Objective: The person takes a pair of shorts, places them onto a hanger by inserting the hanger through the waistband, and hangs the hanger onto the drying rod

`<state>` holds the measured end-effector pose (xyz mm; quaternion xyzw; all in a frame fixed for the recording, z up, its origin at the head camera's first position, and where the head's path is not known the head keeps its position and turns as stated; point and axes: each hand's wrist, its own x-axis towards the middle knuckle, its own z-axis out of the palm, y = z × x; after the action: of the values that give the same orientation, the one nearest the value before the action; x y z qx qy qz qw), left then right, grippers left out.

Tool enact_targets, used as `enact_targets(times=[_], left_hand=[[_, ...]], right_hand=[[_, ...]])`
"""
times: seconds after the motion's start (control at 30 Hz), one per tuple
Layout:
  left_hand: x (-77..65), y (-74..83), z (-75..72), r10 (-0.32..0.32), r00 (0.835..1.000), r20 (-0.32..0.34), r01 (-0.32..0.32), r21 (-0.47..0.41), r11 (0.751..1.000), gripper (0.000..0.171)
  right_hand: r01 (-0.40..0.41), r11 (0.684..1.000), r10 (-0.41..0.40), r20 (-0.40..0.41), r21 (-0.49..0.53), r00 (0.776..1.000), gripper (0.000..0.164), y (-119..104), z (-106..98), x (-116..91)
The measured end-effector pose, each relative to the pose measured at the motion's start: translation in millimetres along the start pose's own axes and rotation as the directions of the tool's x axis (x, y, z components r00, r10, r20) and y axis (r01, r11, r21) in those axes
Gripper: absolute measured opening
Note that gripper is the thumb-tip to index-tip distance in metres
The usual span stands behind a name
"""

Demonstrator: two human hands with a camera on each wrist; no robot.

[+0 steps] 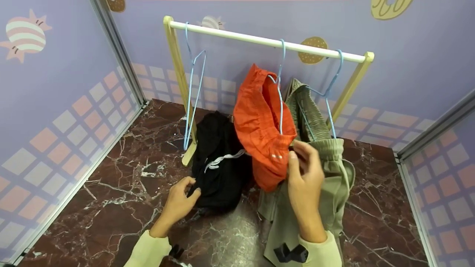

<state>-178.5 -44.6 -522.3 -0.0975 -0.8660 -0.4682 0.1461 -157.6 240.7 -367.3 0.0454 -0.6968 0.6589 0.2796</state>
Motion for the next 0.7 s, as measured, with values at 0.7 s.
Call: enact_targets(times=[0.7], left_hand=[[-4.5, 22.8, 19.2, -0.038, 0.998, -0.051, 0.029, -0.160, 0.987, 0.010]], right_hand=[[-0.011, 0.998, 0.032, 0.333, -0.063, 0.943, 0.014, 29, 41, -41]])
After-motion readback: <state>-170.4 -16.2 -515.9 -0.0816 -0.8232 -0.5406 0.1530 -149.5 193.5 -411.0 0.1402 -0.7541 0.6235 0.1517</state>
